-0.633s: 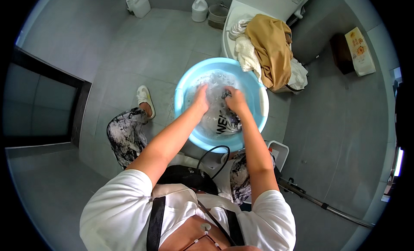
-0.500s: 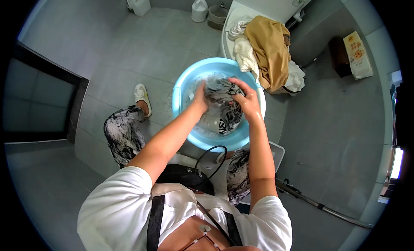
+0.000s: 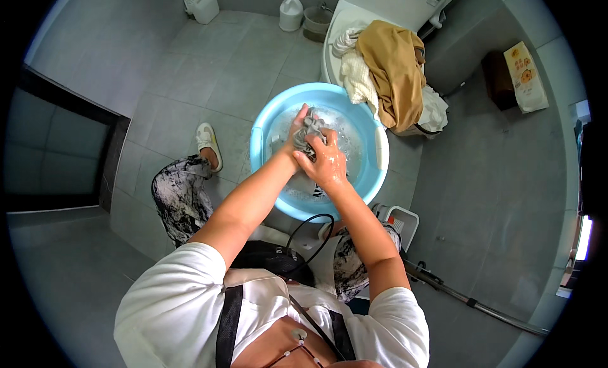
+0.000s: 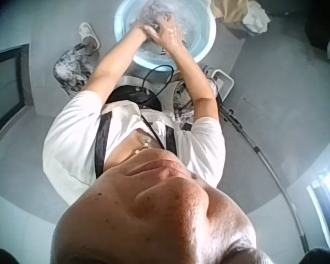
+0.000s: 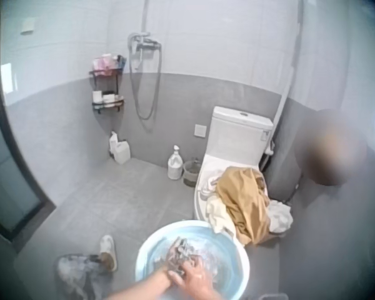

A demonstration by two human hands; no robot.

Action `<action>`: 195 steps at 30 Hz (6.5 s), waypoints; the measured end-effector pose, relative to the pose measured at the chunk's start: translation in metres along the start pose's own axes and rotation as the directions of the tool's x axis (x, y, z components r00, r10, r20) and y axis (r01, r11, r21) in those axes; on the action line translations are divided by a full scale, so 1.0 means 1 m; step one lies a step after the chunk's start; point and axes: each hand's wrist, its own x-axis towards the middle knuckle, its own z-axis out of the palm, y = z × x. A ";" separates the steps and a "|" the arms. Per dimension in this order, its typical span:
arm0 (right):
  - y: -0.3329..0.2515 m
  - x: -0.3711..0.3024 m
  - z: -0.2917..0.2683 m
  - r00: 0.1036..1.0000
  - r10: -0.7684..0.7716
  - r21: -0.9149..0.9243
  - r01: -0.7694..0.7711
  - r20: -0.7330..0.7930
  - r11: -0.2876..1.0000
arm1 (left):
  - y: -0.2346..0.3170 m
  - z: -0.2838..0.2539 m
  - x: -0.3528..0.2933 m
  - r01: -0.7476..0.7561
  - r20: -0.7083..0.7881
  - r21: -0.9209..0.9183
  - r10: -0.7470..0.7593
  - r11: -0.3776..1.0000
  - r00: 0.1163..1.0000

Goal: The person washes a garment by hand in a basin of soapy water, rubbing the fabric against itself and squeezing it repeatedly.

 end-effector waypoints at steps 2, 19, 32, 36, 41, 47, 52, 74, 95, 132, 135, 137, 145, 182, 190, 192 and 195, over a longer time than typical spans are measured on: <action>0.007 0.003 0.007 0.998 0.009 -0.001 -0.009 -0.060 1.000 | -0.011 0.029 -0.013 -0.005 -0.075 -0.009 0.004 1.000 0.997; 0.117 0.020 0.019 0.904 0.428 -0.214 -0.417 0.001 0.883 | 0.015 -0.048 0.009 -0.160 0.185 0.982 0.617 -0.096 0.765; 0.158 -0.012 0.082 0.557 0.536 -0.537 -0.182 0.634 0.824 | -0.003 -0.103 0.057 0.206 -0.207 0.668 0.087 -0.715 0.974; 0.173 -0.021 0.088 0.715 0.339 -0.525 0.046 0.611 0.850 | 0.006 -0.128 0.070 -0.015 0.242 0.582 0.155 -0.813 0.958; 0.169 0.002 0.066 0.760 0.499 -0.397 -0.341 0.417 0.852 | 0.030 -0.060 0.051 0.300 -0.228 0.902 0.249 -0.310 0.941; 0.102 0.024 0.016 0.616 0.691 0.493 -0.765 0.378 0.413 | 0.015 -0.037 0.026 0.012 -0.322 0.126 0.029 0.992 0.946; 0.032 0.006 0.005 0.996 0.050 0.227 -0.032 -0.075 0.973 | -0.004 -0.006 0.000 -0.200 0.084 0.267 0.184 0.943 0.979; 0.115 0.009 -0.009 0.929 0.344 -0.125 -0.361 -0.137 0.924 | 0.010 -0.012 0.009 -0.319 -0.111 0.734 0.569 0.600 0.815; 0.140 -0.011 0.056 0.687 0.418 -0.587 0.015 0.594 0.810 | 0.003 -0.078 0.030 0.142 -0.016 0.927 0.344 -0.347 0.939; 0.070 0.024 -0.004 0.883 0.461 -0.180 -0.469 -0.087 0.865 | -0.038 -0.003 0.002 -0.171 -0.139 0.725 0.384 0.668 0.913; 0.100 0.019 -0.007 0.815 0.577 -0.261 -0.567 -0.045 0.781 | -0.017 0.029 -0.010 -0.268 -0.042 0.835 0.540 0.481 0.840; 0.107 0.021 -0.009 0.850 0.522 -0.227 -0.523 -0.070 0.821 | 0.014 -0.003 0.006 -0.350 0.100 0.859 0.548 0.374 0.831; 0.113 -0.001 0.026 0.971 0.198 -0.380 -0.134 0.134 0.915 | 0.000 -0.046 0.002 -0.009 0.395 0.508 0.224 -0.861 0.891; 0.050 0.014 -0.005 0.914 0.405 -0.077 -0.406 -0.029 0.911 | -0.035 0.013 -0.007 0.072 -0.372 0.505 0.141 0.860 0.917; 0.099 0.017 -0.022 0.913 0.405 0.420 -0.354 -0.037 0.835 | 0.018 -0.004 -0.032 -0.067 -0.087 0.928 0.387 0.367 0.918; 0.105 0.018 -0.025 0.915 0.395 0.515 -0.379 0.082 0.769 | 0.022 -0.013 -0.027 -0.103 0.197 0.964 0.399 -0.244 0.895; 0.087 0.010 -0.032 0.930 0.314 0.675 -0.358 0.192 0.645 | 0.005 0.008 -0.037 -0.186 0.428 0.758 0.263 -0.625 0.865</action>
